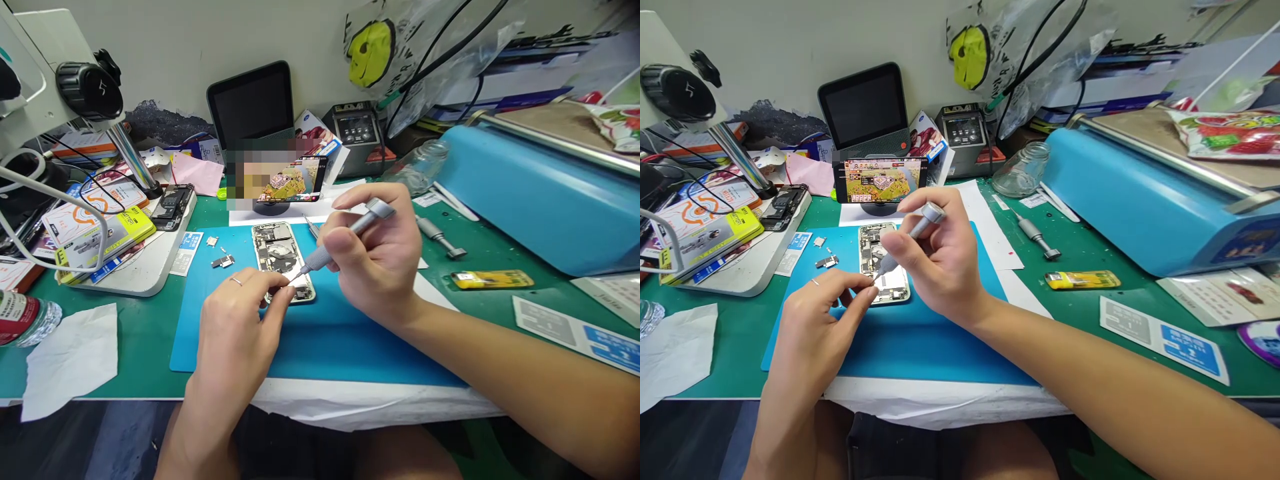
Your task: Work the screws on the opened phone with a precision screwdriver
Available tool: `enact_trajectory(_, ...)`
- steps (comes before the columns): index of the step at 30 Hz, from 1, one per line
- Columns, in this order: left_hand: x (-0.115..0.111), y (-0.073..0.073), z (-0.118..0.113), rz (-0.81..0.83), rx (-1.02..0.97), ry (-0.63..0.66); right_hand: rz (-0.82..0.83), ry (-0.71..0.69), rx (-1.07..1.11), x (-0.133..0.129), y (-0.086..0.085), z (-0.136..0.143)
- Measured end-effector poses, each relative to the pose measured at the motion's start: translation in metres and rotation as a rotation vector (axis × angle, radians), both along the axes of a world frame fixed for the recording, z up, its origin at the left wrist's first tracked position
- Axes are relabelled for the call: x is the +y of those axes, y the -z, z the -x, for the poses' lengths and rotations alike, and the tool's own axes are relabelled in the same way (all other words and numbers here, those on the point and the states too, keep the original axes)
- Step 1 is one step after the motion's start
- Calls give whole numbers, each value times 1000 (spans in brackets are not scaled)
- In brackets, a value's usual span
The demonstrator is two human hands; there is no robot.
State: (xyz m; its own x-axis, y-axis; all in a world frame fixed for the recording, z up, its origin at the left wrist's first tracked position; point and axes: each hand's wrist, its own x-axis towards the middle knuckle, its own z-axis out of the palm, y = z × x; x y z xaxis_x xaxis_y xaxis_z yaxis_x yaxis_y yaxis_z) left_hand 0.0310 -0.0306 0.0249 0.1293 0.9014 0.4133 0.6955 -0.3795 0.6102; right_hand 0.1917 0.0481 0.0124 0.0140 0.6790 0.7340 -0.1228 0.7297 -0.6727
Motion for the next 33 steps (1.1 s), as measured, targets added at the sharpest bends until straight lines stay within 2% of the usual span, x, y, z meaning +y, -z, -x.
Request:
enact_trajectory(9,-1,2,1,7,12,-10,-5,17,-1,1,-1,-1)
enact_trajectory(33,-3,2,0,-7,5,-14,0,-47,-19,1,1,-1)
